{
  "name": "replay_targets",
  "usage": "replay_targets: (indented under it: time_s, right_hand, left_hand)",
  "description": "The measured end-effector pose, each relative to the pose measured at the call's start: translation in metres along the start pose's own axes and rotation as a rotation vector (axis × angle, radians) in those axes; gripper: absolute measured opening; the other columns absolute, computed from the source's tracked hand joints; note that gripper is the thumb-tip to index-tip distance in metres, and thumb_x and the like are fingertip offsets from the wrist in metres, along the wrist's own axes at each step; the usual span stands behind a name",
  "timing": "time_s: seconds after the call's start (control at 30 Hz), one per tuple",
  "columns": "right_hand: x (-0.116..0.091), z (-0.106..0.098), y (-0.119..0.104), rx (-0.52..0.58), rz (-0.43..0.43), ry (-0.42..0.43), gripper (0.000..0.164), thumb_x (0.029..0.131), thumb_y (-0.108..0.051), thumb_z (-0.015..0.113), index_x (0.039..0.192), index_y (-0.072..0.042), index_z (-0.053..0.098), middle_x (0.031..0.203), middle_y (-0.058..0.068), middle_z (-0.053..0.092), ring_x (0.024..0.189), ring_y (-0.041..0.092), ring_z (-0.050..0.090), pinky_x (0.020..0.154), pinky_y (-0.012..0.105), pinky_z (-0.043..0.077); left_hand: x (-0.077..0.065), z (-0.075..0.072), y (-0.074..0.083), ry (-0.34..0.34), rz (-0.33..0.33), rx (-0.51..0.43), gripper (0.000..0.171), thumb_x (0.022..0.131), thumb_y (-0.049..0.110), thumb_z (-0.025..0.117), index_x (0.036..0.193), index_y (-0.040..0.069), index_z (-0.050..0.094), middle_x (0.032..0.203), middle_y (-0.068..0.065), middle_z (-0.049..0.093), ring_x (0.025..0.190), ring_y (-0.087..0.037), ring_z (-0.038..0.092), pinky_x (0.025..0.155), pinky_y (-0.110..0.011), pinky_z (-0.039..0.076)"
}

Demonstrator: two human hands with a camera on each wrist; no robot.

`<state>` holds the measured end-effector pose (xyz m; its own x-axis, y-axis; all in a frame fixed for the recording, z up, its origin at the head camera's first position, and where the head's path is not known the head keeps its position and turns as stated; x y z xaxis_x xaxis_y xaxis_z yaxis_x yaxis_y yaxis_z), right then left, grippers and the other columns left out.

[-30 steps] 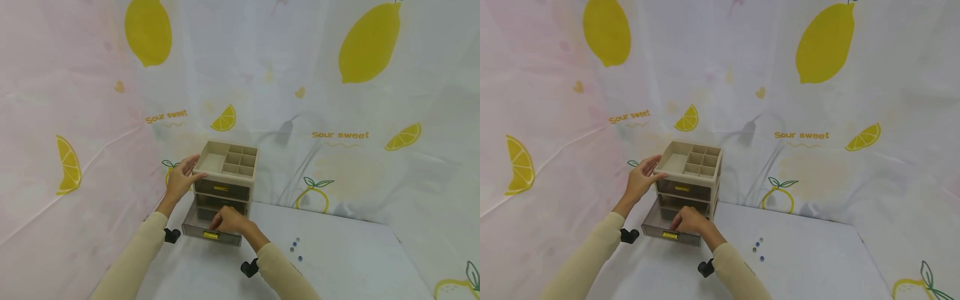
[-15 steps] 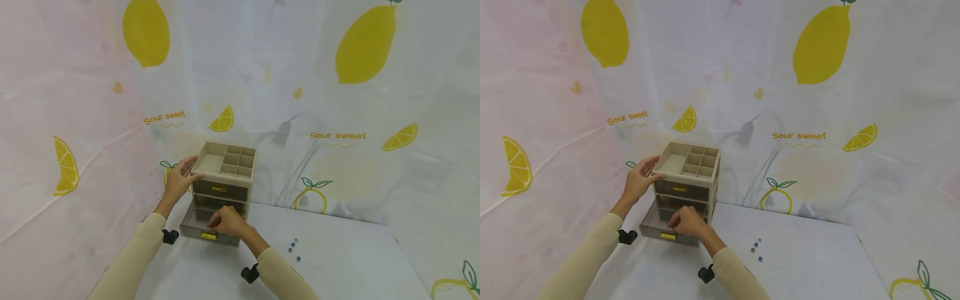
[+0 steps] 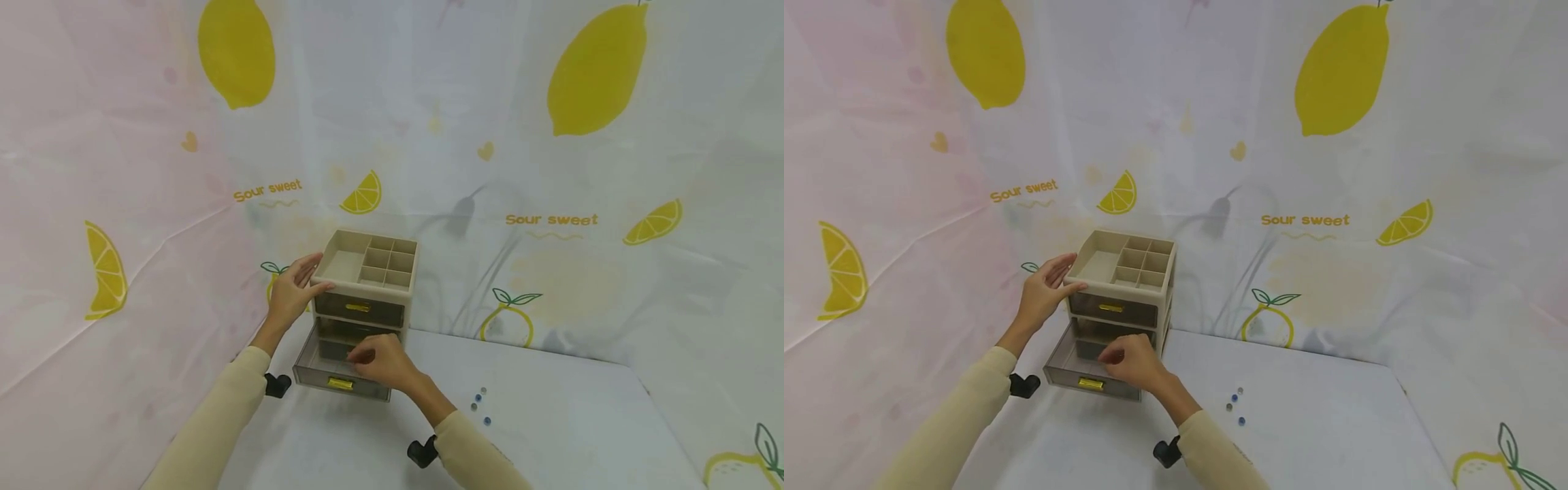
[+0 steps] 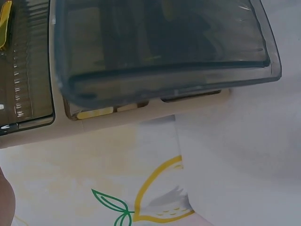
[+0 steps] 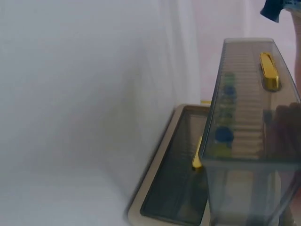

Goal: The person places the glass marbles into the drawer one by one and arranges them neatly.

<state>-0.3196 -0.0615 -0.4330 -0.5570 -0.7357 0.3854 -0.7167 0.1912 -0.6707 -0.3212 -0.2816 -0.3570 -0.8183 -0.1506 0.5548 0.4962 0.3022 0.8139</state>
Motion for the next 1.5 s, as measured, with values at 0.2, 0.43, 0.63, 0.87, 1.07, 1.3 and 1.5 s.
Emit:
replay_targets:
  time_s: [0.2, 0.43, 0.63, 0.87, 1.07, 1.3, 1.5]
  right_hand:
    - [-0.02, -0.024, 0.01, 0.077, -0.017, 0.181, 0.012, 0.081, 0.006, 0.074, 0.093, 0.001, 0.076, 0.091, 0.004, 0.072, 0.08, 0.01, 0.068, 0.07, 0.02, 0.06]
    - [-0.048, -0.061, 0.003, 0.197, 0.072, 0.414, 0.01, 0.079, 0.014, 0.072, 0.088, 0.009, 0.073, 0.09, 0.022, 0.071, 0.082, 0.037, 0.07, 0.071, 0.031, 0.063]
    - [-0.073, -0.073, 0.055, 0.134, 0.217, 0.477, 0.011, 0.079, 0.008, 0.075, 0.086, 0.0, 0.076, 0.087, 0.012, 0.073, 0.079, 0.023, 0.072, 0.067, 0.023, 0.061]
    - [-0.109, -0.096, 0.098, 0.025, 0.32, 0.536, 0.01, 0.078, 0.006, 0.076, 0.087, 0.001, 0.076, 0.083, 0.009, 0.073, 0.079, 0.022, 0.071, 0.07, 0.024, 0.062]
    - [-0.14, -0.112, 0.121, -0.101, 0.444, 0.554, 0.011, 0.077, 0.006, 0.077, 0.086, -0.001, 0.077, 0.082, 0.007, 0.073, 0.079, 0.023, 0.071, 0.07, 0.024, 0.061]
    - [-0.164, -0.118, 0.141, -0.258, 0.571, 0.532, 0.01, 0.075, 0.002, 0.076, 0.085, -0.001, 0.076, 0.078, 0.007, 0.073, 0.076, 0.024, 0.071, 0.073, 0.037, 0.059]
    - [-0.173, -0.118, 0.147, -0.271, 0.636, 0.495, 0.013, 0.076, 0.003, 0.072, 0.088, 0.001, 0.075, 0.082, 0.011, 0.073, 0.078, 0.027, 0.069, 0.072, 0.041, 0.058]
  left_hand:
    - [0.0, -0.001, 0.002, 0.007, 0.002, 0.007, 0.065, 0.079, 0.001, 0.08, 0.137, -0.006, 0.051, 0.141, -0.021, 0.05, 0.134, -0.032, 0.043, 0.112, -0.038, 0.038]
    - [0.0, -0.004, 0.003, 0.011, 0.008, 0.004, 0.065, 0.079, 0.0, 0.08, 0.137, -0.007, 0.05, 0.141, -0.021, 0.05, 0.135, -0.032, 0.043, 0.112, -0.036, 0.037]
    - [0.003, -0.008, 0.0, 0.018, 0.015, -0.006, 0.065, 0.079, -0.001, 0.08, 0.137, -0.007, 0.05, 0.141, -0.021, 0.049, 0.135, -0.031, 0.043, 0.112, -0.032, 0.037]
    - [0.003, -0.004, -0.001, 0.008, 0.017, -0.012, 0.066, 0.079, -0.001, 0.08, 0.137, -0.007, 0.05, 0.142, -0.022, 0.049, 0.135, -0.032, 0.042, 0.112, -0.034, 0.037]
    - [0.0, -0.001, -0.002, -0.004, 0.0, -0.007, 0.066, 0.08, 0.0, 0.079, 0.138, -0.006, 0.049, 0.143, -0.02, 0.048, 0.136, -0.031, 0.042, 0.112, -0.034, 0.036]
    - [0.0, 0.0, -0.003, 0.006, 0.011, 0.002, 0.066, 0.079, 0.0, 0.08, 0.137, -0.006, 0.05, 0.142, -0.021, 0.049, 0.135, -0.032, 0.043, 0.111, -0.033, 0.037]
    - [0.001, 0.0, -0.005, 0.0, 0.007, -0.006, 0.065, 0.08, 0.001, 0.079, 0.138, -0.006, 0.049, 0.143, -0.02, 0.049, 0.135, -0.03, 0.042, 0.112, -0.032, 0.037]
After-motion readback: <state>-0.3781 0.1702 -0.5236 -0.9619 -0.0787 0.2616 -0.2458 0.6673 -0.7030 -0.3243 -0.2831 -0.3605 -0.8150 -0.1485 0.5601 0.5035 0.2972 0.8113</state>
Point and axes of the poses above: each hand's wrist, its own x-axis towards the middle knuckle, its own z-axis out of the palm, y = z × x, the point moved 3 cm from there along x, towards the middle knuckle
